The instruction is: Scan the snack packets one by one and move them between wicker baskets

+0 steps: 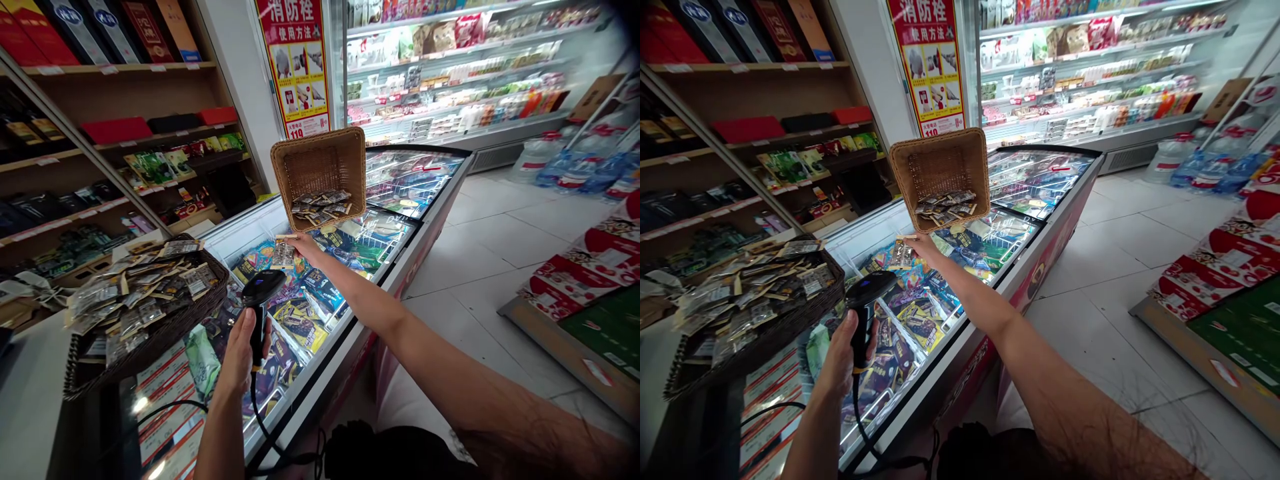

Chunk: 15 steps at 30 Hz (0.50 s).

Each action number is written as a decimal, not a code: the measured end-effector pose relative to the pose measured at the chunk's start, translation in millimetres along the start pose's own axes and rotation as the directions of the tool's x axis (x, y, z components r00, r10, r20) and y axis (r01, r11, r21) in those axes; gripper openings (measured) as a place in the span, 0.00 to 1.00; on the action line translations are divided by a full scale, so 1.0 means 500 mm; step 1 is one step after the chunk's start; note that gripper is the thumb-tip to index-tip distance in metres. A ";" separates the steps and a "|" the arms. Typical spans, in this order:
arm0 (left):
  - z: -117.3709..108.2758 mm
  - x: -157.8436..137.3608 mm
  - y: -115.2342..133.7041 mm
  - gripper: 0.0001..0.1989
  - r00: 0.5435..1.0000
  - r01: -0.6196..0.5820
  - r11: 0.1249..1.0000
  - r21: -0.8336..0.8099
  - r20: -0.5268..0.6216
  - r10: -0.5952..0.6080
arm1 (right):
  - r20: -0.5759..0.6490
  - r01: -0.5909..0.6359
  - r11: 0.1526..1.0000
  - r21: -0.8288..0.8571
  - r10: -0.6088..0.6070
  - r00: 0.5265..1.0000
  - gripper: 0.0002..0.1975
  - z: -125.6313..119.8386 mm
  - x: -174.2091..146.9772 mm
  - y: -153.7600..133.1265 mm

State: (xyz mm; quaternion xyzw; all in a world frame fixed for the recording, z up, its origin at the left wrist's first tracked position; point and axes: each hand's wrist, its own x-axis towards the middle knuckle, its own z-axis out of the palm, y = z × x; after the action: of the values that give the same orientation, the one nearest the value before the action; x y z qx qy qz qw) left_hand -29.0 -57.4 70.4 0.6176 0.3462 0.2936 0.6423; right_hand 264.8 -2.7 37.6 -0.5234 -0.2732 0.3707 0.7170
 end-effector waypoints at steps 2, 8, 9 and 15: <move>0.004 -0.003 0.005 0.33 1.000 0.001 1.000 0.000 0.000 -0.001 | 0.005 -0.002 1.000 0.003 0.002 1.000 0.09 0.001 0.002 0.003; 0.014 -0.011 0.023 0.36 0.996 0.055 0.997 -0.062 -0.059 -0.059 | -0.258 -0.066 0.992 0.103 0.091 0.962 0.06 0.003 0.021 0.004; 0.013 -0.010 0.022 0.36 0.994 0.068 0.995 -0.072 -0.077 -0.074 | -0.330 -0.063 0.989 0.135 0.105 0.938 0.05 -0.004 0.029 0.000; 0.004 0.003 0.002 0.33 0.990 0.050 0.985 -0.166 -0.125 -0.072 | -0.599 0.050 0.982 0.184 0.072 0.798 0.11 -0.073 0.127 -0.103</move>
State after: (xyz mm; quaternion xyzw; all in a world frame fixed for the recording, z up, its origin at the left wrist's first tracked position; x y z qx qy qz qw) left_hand -26.2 -57.2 71.3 0.5317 0.3809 0.3408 0.6753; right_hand 342.4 20.2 75.8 -0.5446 0.0087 0.2134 0.8110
